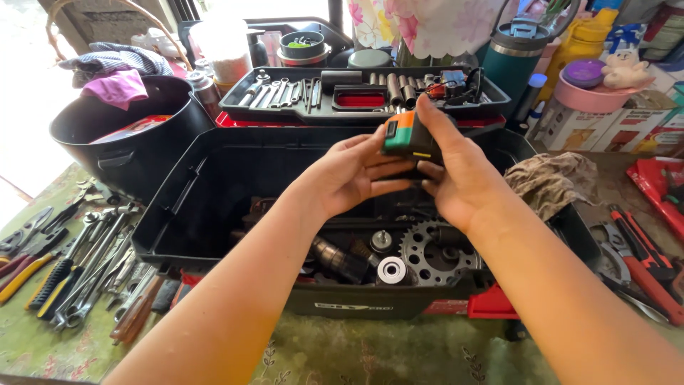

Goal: Organizing tools and mechanical parts inside a large toolbox and measuring dimensions with a tape measure.

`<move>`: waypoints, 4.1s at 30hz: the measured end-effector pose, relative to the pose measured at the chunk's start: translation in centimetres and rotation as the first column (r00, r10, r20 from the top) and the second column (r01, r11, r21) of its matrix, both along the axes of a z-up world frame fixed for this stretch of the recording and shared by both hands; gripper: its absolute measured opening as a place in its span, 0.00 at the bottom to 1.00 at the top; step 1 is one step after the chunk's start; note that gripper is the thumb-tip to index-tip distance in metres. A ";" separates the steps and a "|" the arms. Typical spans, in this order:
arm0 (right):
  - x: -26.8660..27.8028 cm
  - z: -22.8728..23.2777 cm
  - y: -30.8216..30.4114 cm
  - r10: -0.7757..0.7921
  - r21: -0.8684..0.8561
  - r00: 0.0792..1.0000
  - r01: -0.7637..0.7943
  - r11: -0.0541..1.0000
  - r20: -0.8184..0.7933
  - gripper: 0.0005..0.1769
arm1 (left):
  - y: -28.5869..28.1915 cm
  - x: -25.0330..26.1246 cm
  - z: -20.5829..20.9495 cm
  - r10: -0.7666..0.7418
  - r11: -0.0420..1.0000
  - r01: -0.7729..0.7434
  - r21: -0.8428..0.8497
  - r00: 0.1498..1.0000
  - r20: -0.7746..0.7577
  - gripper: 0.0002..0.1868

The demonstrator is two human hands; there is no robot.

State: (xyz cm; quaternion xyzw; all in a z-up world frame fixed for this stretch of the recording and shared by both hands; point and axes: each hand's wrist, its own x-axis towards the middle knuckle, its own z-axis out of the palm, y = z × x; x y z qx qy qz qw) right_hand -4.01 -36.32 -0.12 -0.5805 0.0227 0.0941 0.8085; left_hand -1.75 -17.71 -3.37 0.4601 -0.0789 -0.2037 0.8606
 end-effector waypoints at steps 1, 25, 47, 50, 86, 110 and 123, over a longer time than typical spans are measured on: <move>-0.3 0.1 0.0 0.001 0.001 1.000 -0.001 1.000 -0.002 0.34 | 0.1 -0.2 0.2 0.001 1.000 -0.001 0.001 1.000 -0.002 0.27; -8.0 5.1 2.5 0.169 -0.806 0.799 0.525 0.273 0.578 0.37 | 2.6 4.7 6.3 -0.392 0.749 0.380 0.543 0.915 -0.098 0.24; -17.2 6.5 10.5 -0.211 -0.946 0.927 0.323 0.034 0.310 0.34 | 0.4 15.3 2.2 -0.346 0.594 0.283 0.753 0.935 -0.078 0.13; -17.3 6.5 10.7 -0.176 -0.935 0.923 0.353 0.029 0.343 0.33 | 0.6 14.1 1.8 -0.368 0.662 0.348 0.663 0.922 -0.117 0.13; -20.3 10.0 11.8 -0.259 -0.998 0.964 -0.048 0.045 -0.058 0.30 | 1.2 13.1 2.8 -0.332 0.474 -0.252 0.844 0.837 0.436 0.24; -17.8 10.0 11.4 -0.250 -0.994 0.967 -0.013 0.112 -0.041 0.29 | 2.2 8.5 2.1 -0.470 0.320 -0.583 0.747 0.587 0.660 0.23; -18.4 9.3 11.1 -0.192 -0.999 0.981 0.020 0.025 0.015 0.31 | 1.7 9.3 0.2 -0.363 0.268 -0.820 0.506 0.401 0.841 0.13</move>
